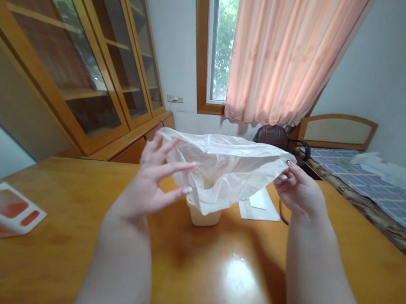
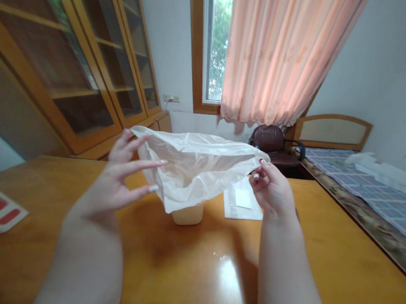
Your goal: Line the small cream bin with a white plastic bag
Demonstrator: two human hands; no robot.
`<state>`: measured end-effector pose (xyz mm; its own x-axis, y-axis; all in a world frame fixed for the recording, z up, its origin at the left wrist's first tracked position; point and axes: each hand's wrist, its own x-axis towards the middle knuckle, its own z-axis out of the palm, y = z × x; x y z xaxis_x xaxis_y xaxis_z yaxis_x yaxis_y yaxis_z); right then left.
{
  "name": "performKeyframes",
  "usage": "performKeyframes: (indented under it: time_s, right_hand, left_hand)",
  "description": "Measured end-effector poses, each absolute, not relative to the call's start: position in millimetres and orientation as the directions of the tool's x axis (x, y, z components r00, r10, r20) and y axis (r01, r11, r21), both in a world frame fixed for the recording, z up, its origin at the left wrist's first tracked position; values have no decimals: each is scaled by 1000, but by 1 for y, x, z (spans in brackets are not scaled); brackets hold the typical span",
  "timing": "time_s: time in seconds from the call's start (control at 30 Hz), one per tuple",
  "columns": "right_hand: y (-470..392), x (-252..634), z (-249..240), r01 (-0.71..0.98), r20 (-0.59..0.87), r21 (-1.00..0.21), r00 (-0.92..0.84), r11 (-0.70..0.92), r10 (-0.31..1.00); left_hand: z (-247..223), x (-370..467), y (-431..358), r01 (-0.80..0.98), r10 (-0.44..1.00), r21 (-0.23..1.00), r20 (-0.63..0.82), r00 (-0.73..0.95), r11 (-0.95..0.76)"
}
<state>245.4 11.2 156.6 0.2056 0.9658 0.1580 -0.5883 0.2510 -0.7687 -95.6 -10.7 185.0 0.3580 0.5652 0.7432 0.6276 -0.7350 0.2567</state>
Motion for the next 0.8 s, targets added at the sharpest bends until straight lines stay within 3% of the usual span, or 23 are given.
performKeyframes:
  time_s: [0.07, 0.17, 0.27, 0.33, 0.4, 0.47, 0.63, 0.77, 0.8]
  right_hand:
    - [15, 245, 154, -553, 186, -781, 239, 292, 953]
    - [19, 245, 150, -421, 257, -824, 320, 380, 912]
    - [16, 241, 149, -141, 455, -845, 317, 515, 832]
    - [9, 234, 149, 118, 588, -809, 168, 576, 791]
    - [1, 224, 150, 354, 631, -727, 4, 589, 776]
    - [-5, 214, 150, 491, 620, -666, -56, 562, 783]
    - [-3, 204, 147, 494, 546, -735, 26, 464, 837]
    - [7, 204, 139, 439, 548, -776, 118, 452, 828]
    - [10, 204, 137, 435, 530, -788, 120, 436, 839]
  left_hand:
    - [188, -87, -16, 614, 576, 163, 588, 568, -772]
    - [187, -78, -15, 632, 577, 124, 569, 587, -765]
    - [184, -77, -9, 686, 506, 191, 812, 291, -702]
    - [182, -81, -8, 696, 363, 277, 931, -25, -663]
    - [182, -85, -12, 708, 247, 344, 939, -241, -617]
    - [183, -88, -18, 747, 231, 378, 926, -299, -547]
    - [187, -86, -26, 804, 318, 458, 880, -352, -378]
    - [180, -92, 0, 880, 300, 448, 871, -390, -156]
    - [175, -97, 10, 885, 349, 454, 850, -395, -102]
